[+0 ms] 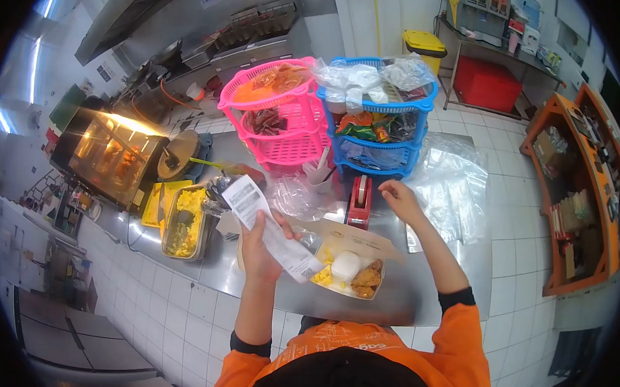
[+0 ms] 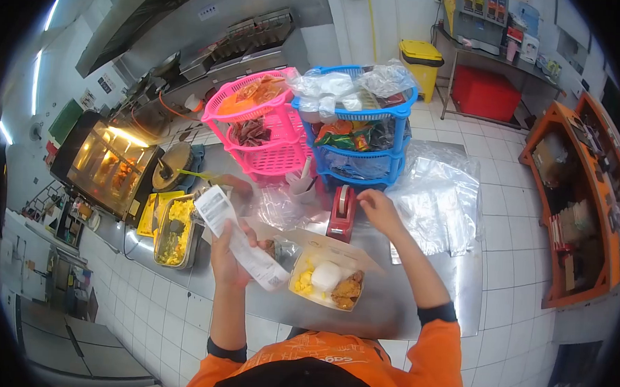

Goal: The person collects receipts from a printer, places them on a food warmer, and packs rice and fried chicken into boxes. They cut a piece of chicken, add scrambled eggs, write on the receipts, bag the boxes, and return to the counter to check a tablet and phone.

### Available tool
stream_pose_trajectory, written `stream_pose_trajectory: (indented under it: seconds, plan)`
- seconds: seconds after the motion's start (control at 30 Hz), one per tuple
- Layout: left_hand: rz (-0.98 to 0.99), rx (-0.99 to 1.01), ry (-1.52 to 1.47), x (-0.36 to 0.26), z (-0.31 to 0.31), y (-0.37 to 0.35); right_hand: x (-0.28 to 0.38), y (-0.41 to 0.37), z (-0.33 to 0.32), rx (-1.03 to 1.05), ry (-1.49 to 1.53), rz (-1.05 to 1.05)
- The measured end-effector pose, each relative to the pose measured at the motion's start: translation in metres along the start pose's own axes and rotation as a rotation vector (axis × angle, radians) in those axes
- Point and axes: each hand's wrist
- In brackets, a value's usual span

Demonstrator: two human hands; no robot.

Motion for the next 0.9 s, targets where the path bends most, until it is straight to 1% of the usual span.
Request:
stream_pose_trajectory:
  seconds: [0.03, 0.1, 0.13, 0.17, 0.2, 0.23, 0.27, 0.3, 0.33, 0.4, 0.47, 0.53, 0.6, 0.63, 0.67, 0.7, 0.73, 0.77, 0.8, 0.83, 0.9]
  plan:
    - [0.003, -0.006, -0.007, 0.001, -0.005, -0.001, -0.024, 0.018, 0.0, 0.008, -0.006, -0.002]
    - [-0.024, -0.002, 0.022, 0.005, -0.019, -0.007, -0.056, 0.044, 0.002, -0.036, -0.272, -0.257]
    - [-0.022, -0.009, 0.011, 0.007, -0.03, -0.01, -0.054, 0.052, 0.005, 0.012, -0.334, -0.236]
    - [-0.063, -0.054, -0.016, 0.008, -0.043, -0.011, -0.028, 0.056, 0.011, 0.018, -0.342, -0.242]
    - [-0.104, -0.098, -0.044, 0.008, -0.055, -0.013, 0.024, 0.053, 0.016, 0.253, -0.2, -0.167]
    - [-0.103, -0.101, -0.056, 0.008, -0.067, -0.016, 0.068, 0.051, 0.019, 0.488, -0.056, -0.085]
    - [-0.083, -0.169, -0.001, 0.007, -0.078, -0.02, 0.096, 0.053, 0.019, 0.493, -0.066, -0.086]
    - [-0.065, -0.234, 0.056, 0.007, -0.087, -0.023, 0.12, 0.056, 0.019, 0.292, -0.1, -0.339]
    - [-0.066, -0.233, 0.051, 0.006, -0.095, -0.026, 0.137, 0.059, 0.016, 0.085, -0.13, -0.585]
    - [-0.109, -0.347, 0.081, 0.004, -0.105, -0.031, 0.161, 0.089, -0.009, -0.27, -0.252, -0.75]
    - [-0.123, -0.37, 0.063, 0.001, -0.101, -0.036, 0.181, 0.128, -0.042, -0.443, -0.221, -0.604]
    - [-0.118, -0.387, 0.037, 0.003, -0.102, -0.036, 0.168, 0.192, -0.075, -0.44, -0.224, -0.538]
    - [-0.186, -0.371, 0.011, 0.011, -0.106, -0.032, 0.149, 0.245, -0.078, -0.222, -0.118, -0.439]
    - [-0.174, -0.349, 0.009, 0.012, -0.105, -0.03, 0.135, 0.267, -0.079, 0.03, -0.186, -0.429]
    - [-0.193, -0.291, 0.018, 0.013, -0.103, -0.028, 0.151, 0.256, -0.06, 0.2, -0.043, -0.116]
    - [-0.208, -0.232, 0.027, 0.014, -0.102, -0.025, 0.162, 0.246, -0.047, 0.45, 0.055, 0.29]
    - [-0.203, -0.197, 0.017, 0.016, -0.105, -0.023, 0.146, 0.253, -0.031, 0.682, -0.058, 0.274]
    - [-0.186, -0.175, 0.018, 0.016, -0.11, -0.021, 0.147, 0.242, -0.019, 0.649, -0.686, -0.19]
    - [-0.165, -0.202, 0.063, 0.018, -0.114, -0.02, 0.146, 0.244, -0.014, 0.65, -0.921, -0.268]
    - [-0.148, -0.234, 0.105, 0.019, -0.116, -0.021, 0.153, 0.24, -0.015, 0.639, -0.933, -0.274]
    - [-0.156, -0.25, 0.068, 0.019, -0.124, -0.023, 0.164, 0.231, -0.017, 0.44, -0.287, 0.161]
Point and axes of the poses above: each hand's wrist, its own y-axis towards the middle knuckle, its own z-axis out of the palm, x = y × z, and after that the axes turned 12 degrees about y, right-handed
